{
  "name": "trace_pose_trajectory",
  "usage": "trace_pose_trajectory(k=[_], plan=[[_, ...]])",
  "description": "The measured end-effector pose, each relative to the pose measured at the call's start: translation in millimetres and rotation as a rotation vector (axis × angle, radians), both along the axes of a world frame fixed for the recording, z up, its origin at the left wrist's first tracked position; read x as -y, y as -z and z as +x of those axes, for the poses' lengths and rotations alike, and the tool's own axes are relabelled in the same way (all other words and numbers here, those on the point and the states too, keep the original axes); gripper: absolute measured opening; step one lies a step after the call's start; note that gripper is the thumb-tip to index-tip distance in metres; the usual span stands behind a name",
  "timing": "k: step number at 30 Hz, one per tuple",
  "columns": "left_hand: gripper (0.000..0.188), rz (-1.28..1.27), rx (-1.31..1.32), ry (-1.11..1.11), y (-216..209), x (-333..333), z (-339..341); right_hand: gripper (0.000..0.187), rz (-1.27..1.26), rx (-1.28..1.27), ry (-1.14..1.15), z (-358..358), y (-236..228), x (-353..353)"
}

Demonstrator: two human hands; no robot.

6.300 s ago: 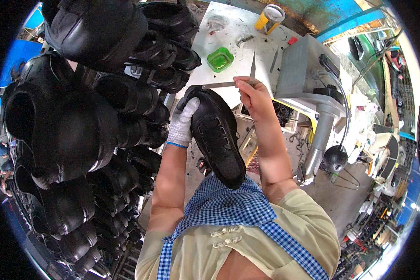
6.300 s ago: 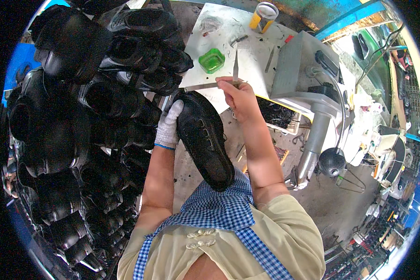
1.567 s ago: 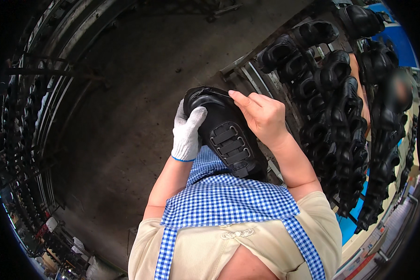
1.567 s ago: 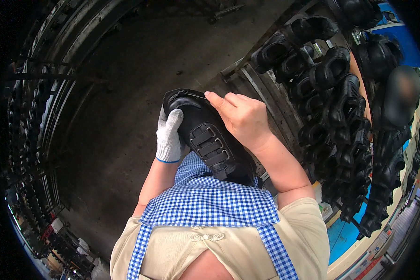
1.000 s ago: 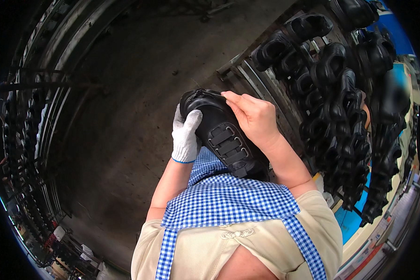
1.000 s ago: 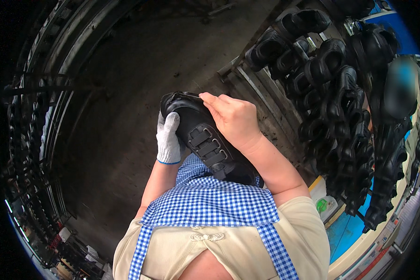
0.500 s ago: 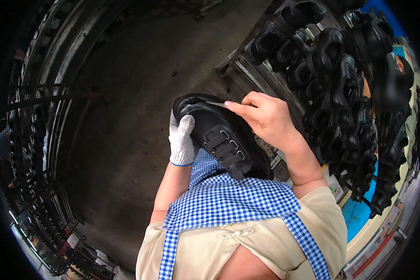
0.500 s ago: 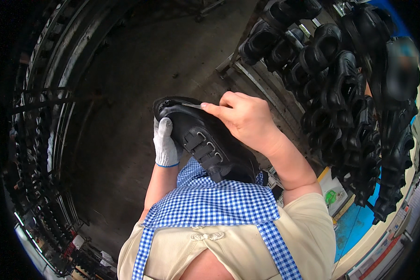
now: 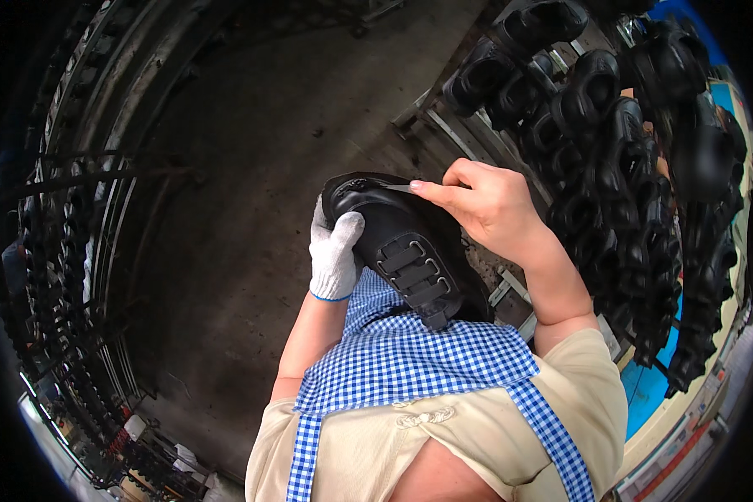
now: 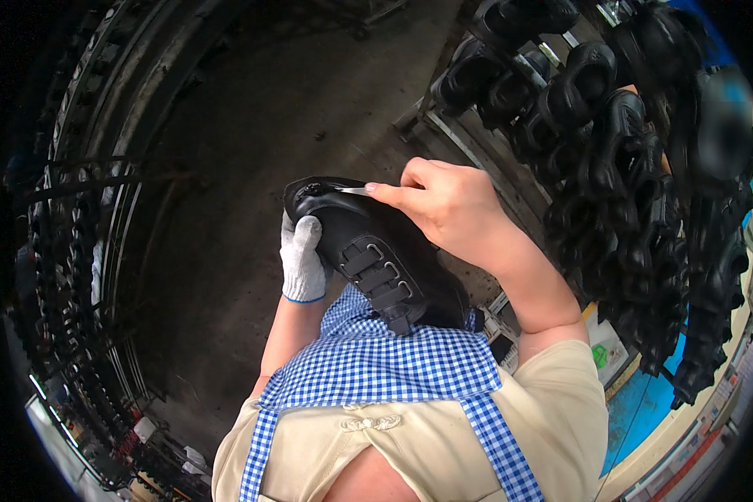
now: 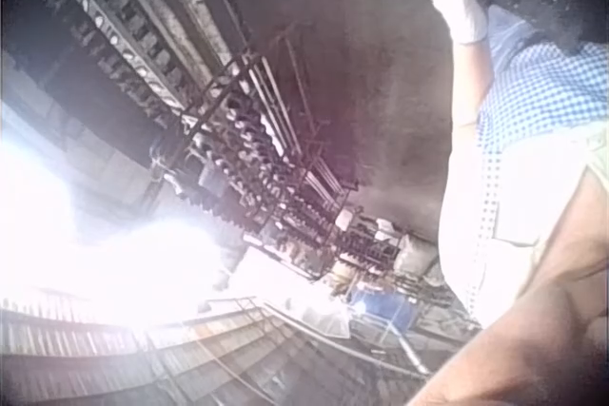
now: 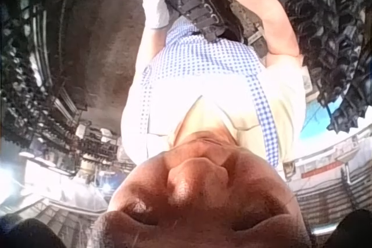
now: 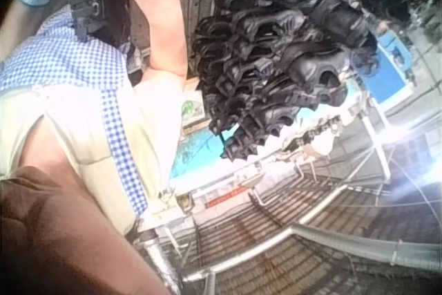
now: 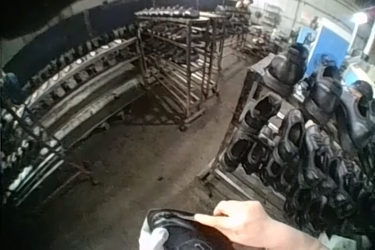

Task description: Assembling and finishing components of leather shoes in a factory setting.

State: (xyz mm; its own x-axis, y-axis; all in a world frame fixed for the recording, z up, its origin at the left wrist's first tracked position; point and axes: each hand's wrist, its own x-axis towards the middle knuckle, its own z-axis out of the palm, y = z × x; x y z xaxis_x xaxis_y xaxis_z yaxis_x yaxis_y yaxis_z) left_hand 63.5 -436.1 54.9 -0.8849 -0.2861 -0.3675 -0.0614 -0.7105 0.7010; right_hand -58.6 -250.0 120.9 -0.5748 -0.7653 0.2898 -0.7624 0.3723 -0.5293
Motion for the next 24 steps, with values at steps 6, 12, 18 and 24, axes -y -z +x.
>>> trace_pose_trajectory(k=[6,12,18,24], plan=[[0.053,-0.041,-0.043,0.08,-13.8,-3.2,-12.6,0.027,0.013,-0.09,-0.084,-24.7,-20.8,-0.6],[0.054,-0.22,-0.016,0.139,-39.2,10.0,-43.9,0.026,0.023,-0.178,-0.105,-43.5,-33.8,0.5],[0.058,-0.537,0.029,0.418,-60.3,37.1,-68.8,0.037,-0.108,-0.172,-0.049,-46.2,-20.6,-11.5],[0.058,-0.485,0.058,0.437,-57.3,31.0,-62.8,0.036,-0.124,-0.151,-0.065,-43.5,-14.2,-19.8]])
